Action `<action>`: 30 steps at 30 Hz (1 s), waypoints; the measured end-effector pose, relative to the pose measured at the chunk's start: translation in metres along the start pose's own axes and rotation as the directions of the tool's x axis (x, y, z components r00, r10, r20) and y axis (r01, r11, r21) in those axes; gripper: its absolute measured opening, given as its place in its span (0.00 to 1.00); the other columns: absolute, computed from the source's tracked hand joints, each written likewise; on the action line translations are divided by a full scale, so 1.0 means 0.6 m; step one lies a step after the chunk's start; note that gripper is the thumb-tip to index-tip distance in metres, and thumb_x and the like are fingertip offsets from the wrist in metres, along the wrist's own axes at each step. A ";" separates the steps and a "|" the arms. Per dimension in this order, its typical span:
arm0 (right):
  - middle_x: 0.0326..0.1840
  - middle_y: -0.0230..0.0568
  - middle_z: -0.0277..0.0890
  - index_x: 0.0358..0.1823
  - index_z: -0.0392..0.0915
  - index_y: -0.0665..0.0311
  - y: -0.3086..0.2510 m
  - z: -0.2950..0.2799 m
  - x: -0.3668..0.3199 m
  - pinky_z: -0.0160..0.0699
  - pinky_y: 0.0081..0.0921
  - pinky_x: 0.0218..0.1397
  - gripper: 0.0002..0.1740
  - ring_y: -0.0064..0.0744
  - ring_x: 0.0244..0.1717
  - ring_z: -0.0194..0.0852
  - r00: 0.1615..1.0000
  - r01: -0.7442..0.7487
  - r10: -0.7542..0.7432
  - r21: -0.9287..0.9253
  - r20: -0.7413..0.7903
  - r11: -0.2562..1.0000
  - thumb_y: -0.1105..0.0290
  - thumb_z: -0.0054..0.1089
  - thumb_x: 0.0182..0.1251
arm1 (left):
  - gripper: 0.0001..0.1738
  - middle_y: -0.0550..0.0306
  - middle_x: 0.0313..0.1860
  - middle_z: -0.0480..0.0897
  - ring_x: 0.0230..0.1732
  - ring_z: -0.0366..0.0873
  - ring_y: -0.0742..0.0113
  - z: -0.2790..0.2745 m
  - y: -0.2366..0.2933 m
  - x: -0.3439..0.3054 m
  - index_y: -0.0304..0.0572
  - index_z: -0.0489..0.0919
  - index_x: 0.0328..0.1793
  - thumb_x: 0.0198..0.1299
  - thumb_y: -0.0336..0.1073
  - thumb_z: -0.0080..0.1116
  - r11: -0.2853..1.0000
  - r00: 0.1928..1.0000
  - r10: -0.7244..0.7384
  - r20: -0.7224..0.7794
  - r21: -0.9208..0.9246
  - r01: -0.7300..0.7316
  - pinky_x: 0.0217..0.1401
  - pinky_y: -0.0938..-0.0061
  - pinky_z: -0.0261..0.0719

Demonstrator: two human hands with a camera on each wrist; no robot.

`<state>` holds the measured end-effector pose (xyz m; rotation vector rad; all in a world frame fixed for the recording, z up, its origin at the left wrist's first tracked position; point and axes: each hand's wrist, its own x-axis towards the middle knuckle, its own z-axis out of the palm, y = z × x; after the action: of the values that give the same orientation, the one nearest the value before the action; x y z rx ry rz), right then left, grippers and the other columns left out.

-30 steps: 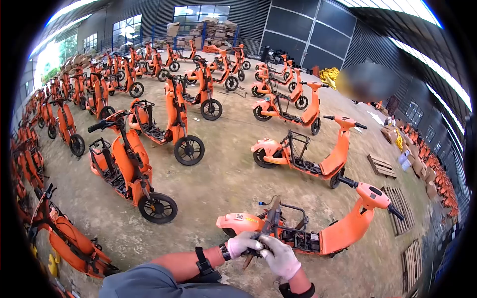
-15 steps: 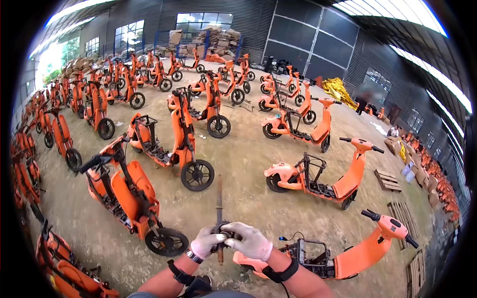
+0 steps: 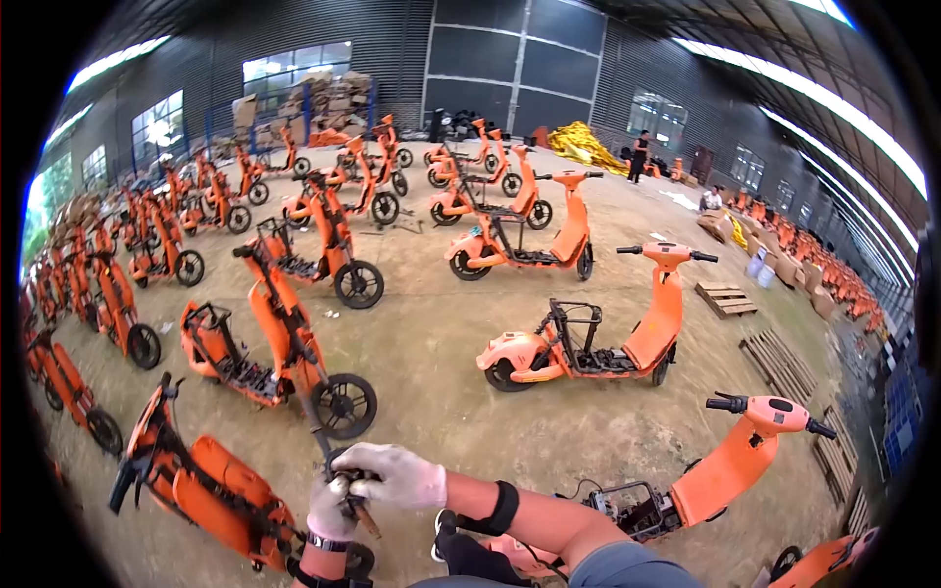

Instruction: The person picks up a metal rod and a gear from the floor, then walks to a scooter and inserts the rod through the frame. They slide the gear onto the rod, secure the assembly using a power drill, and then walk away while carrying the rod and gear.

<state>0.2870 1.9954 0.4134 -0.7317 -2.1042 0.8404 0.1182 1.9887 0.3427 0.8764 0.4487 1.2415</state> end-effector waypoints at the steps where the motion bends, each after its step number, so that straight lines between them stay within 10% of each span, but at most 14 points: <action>1: 0.49 0.48 0.76 0.53 0.74 0.67 0.023 -0.017 0.018 0.75 0.37 0.56 0.21 0.48 0.52 0.76 1.000 0.001 -0.001 0.016 0.009 1.000 0.72 0.60 0.57 | 0.26 0.52 0.35 0.78 0.28 0.78 0.67 0.005 0.002 0.028 0.32 0.73 0.49 0.50 0.46 0.61 1.000 1.000 -0.019 -0.021 -0.001 0.019 0.25 0.78 0.76; 5: 0.46 0.50 0.76 0.50 0.76 0.68 0.136 -0.105 0.079 0.74 0.37 0.55 0.20 0.49 0.50 0.76 0.999 0.013 -0.014 0.023 0.050 1.000 0.71 0.60 0.55 | 0.24 0.54 0.34 0.78 0.28 0.78 0.66 -0.011 -0.046 0.169 0.36 0.73 0.47 0.50 0.44 0.62 0.996 0.997 -0.073 -0.034 -0.059 0.071 0.26 0.77 0.77; 9: 0.43 0.50 0.77 0.48 0.78 0.67 0.234 -0.229 0.142 0.75 0.39 0.52 0.19 0.49 0.47 0.77 0.996 0.000 -0.004 0.054 0.084 0.999 0.70 0.62 0.52 | 0.34 0.53 0.55 0.77 0.57 0.76 0.57 -0.049 -0.120 0.336 0.40 0.70 0.63 0.51 0.49 0.62 0.988 0.999 -0.039 0.005 -0.148 0.039 0.60 0.64 0.77; 13: 0.43 0.50 0.78 0.47 0.78 0.67 0.313 -0.335 0.209 0.75 0.38 0.52 0.20 0.48 0.47 0.78 0.988 -0.036 0.032 0.024 0.151 0.999 0.69 0.63 0.50 | 0.36 0.53 0.57 0.77 0.59 0.75 0.56 -0.043 -0.147 0.475 0.39 0.70 0.61 0.50 0.52 0.63 0.981 0.999 -0.035 0.027 -0.191 0.040 0.64 0.63 0.73; 22: 0.52 0.57 0.76 0.56 0.73 0.72 0.431 -0.570 0.288 0.73 0.37 0.60 0.29 0.51 0.55 0.75 0.976 -0.214 0.215 0.008 -0.027 0.977 0.62 0.60 0.54 | 0.35 0.51 0.54 0.77 0.53 0.77 0.59 0.040 -0.190 0.756 0.33 0.68 0.64 0.54 0.49 0.58 0.955 1.000 -0.011 0.005 -0.297 0.012 0.62 0.64 0.73; 24: 0.55 0.56 0.76 0.58 0.73 0.70 0.536 -0.625 0.274 0.72 0.36 0.62 0.29 0.49 0.57 0.75 0.964 -0.247 0.232 -0.120 -0.126 0.962 0.60 0.58 0.57 | 0.32 0.58 0.38 0.75 0.41 0.73 0.67 0.047 -0.185 0.833 0.32 0.71 0.59 0.50 0.44 0.60 0.976 0.994 0.034 0.103 -0.215 -0.011 0.50 0.73 0.75; 30: 0.51 0.54 0.78 0.56 0.75 0.64 0.963 -0.767 -0.079 0.74 0.39 0.56 0.26 0.49 0.52 0.77 0.620 -0.781 0.685 -0.213 -0.382 0.587 0.52 0.53 0.66 | 0.42 0.39 0.49 0.78 0.35 0.75 0.65 0.012 -0.201 1.057 0.26 0.62 0.67 0.52 0.47 0.63 0.964 1.000 -0.010 0.005 -0.267 0.011 0.34 0.78 0.76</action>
<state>0.8103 2.4715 0.1947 -1.9188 -1.6804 0.6994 0.3867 2.5757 0.3524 0.6450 0.2735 1.2568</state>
